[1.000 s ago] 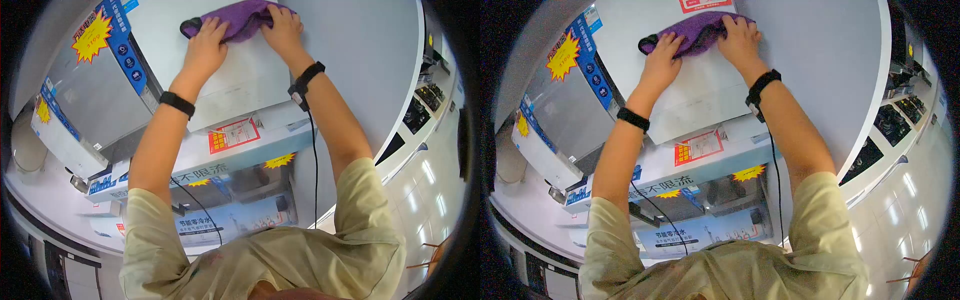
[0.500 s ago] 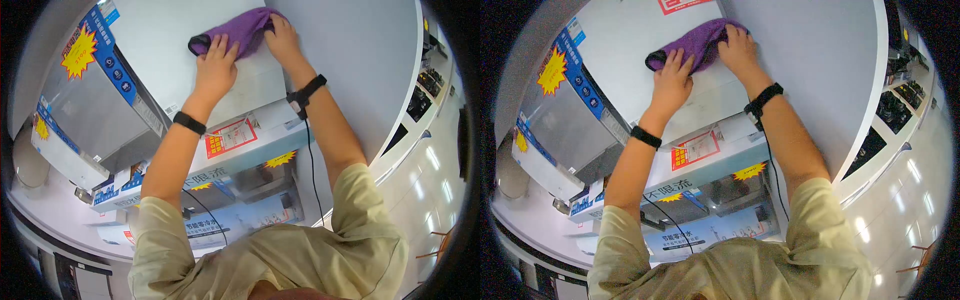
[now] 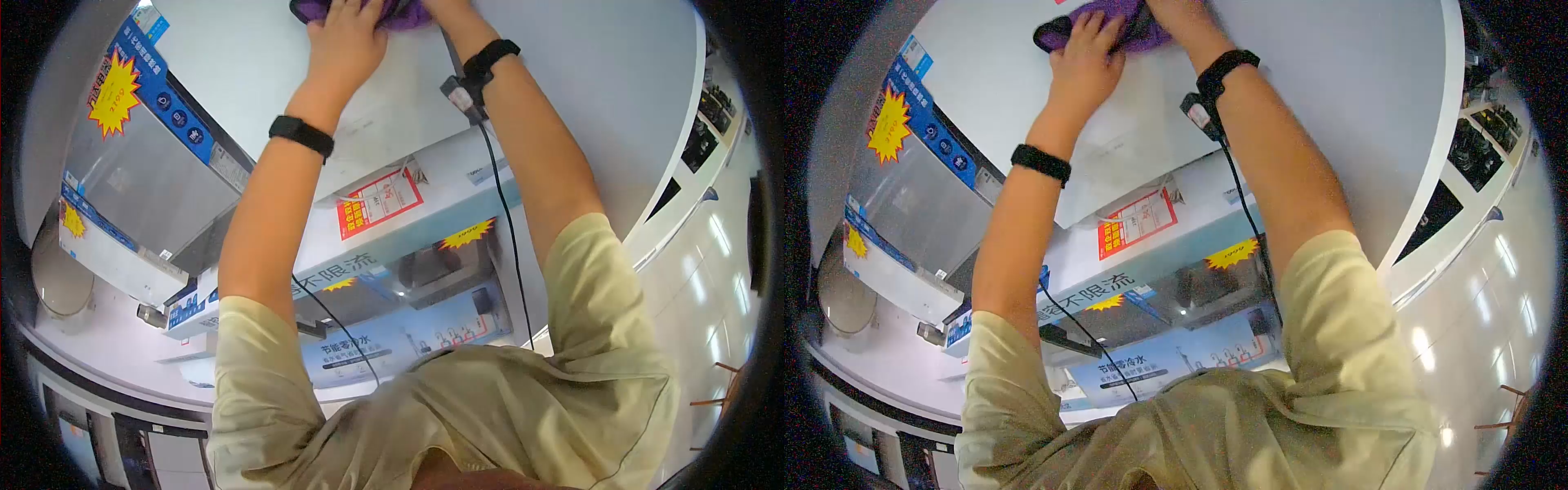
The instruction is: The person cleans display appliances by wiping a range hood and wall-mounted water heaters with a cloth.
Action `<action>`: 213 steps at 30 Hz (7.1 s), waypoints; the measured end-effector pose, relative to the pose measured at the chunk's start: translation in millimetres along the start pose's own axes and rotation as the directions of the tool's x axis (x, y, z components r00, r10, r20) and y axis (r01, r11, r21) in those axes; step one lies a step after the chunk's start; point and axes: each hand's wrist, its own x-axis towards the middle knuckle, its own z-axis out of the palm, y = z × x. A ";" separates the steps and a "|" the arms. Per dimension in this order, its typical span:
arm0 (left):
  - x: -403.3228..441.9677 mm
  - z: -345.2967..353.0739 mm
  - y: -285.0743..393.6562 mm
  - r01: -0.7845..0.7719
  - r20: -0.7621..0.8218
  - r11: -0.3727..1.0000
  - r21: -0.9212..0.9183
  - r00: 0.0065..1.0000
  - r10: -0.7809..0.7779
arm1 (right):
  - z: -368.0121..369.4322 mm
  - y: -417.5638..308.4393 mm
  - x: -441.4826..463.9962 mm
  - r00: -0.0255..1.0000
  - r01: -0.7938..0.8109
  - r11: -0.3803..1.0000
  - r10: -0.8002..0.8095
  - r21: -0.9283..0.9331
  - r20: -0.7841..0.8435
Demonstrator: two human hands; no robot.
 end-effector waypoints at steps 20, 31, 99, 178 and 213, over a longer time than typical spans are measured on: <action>-134.4 11.4 88.7 0.065 0.338 0.985 -0.161 0.941 -0.007 | -50.9 100.7 -143.9 0.958 -0.029 0.949 0.117 -0.313 0.263; -191.9 -6.9 66.7 -0.079 0.456 0.983 -0.166 0.878 0.147 | -52.9 80.4 -219.7 0.952 0.229 0.762 -0.045 -0.605 0.304; -278.2 -62.4 -24.2 0.917 0.470 0.288 -0.275 0.390 -0.792 | 105.5 -12.0 -293.3 0.655 0.708 0.647 -0.449 -0.285 0.608; -637.3 -494.8 134.3 -0.282 0.965 -0.931 -0.233 0.053 -0.257 | 8.9 -189.4 -709.8 -0.751 -0.457 0.750 -0.036 -0.479 0.660; -216.6 -385.7 -543.3 0.209 -0.042 0.876 0.435 0.976 -0.212 | 421.8 -448.5 -176.6 0.173 0.795 -0.142 -0.878 -0.590 0.446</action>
